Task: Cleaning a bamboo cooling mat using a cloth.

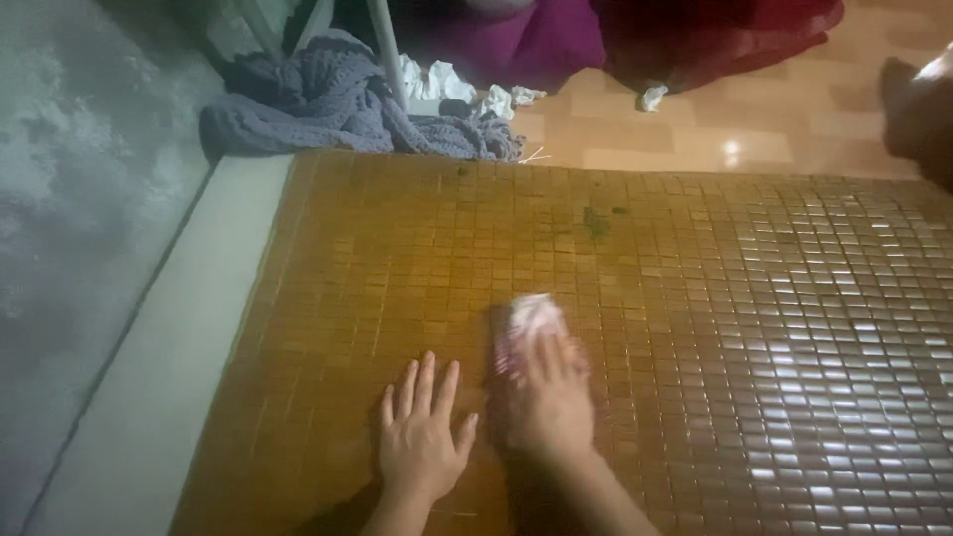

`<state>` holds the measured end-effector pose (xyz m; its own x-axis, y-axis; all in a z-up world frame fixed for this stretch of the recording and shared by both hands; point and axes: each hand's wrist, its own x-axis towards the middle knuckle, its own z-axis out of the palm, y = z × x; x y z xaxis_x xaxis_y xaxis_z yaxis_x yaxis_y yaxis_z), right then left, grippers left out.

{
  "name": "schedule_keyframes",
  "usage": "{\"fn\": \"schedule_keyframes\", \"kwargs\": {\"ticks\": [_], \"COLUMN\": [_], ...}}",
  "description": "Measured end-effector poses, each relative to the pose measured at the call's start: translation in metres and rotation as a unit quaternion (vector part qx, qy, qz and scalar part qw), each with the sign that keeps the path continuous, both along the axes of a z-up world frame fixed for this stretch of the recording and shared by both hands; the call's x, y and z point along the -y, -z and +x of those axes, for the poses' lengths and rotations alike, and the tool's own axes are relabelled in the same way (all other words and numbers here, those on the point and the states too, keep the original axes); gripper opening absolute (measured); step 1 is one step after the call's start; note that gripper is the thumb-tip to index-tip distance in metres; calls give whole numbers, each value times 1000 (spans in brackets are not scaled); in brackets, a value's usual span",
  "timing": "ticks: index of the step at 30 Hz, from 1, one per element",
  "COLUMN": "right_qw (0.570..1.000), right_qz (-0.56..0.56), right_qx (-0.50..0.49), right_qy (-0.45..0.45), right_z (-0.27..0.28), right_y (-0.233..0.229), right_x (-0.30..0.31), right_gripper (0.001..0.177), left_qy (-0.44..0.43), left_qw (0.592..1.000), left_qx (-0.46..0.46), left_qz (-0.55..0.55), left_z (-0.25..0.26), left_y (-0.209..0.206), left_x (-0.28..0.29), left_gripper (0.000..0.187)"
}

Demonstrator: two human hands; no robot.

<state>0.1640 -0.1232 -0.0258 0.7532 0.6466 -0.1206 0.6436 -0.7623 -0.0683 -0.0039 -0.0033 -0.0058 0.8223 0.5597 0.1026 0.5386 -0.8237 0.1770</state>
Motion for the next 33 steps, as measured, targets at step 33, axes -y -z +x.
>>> {"fn": "schedule_keyframes", "kwargs": {"ticks": [33], "right_qw": [978], "right_qz": [177], "right_qx": [42], "right_qy": [-100], "right_z": [26], "right_y": [42], "right_x": [80], "right_gripper": [71], "left_qy": [-13], "left_qw": [994], "left_qx": [-75], "left_qz": [-79], "left_z": [2], "left_y": [-12], "left_x": [-3], "left_gripper": [79]}}
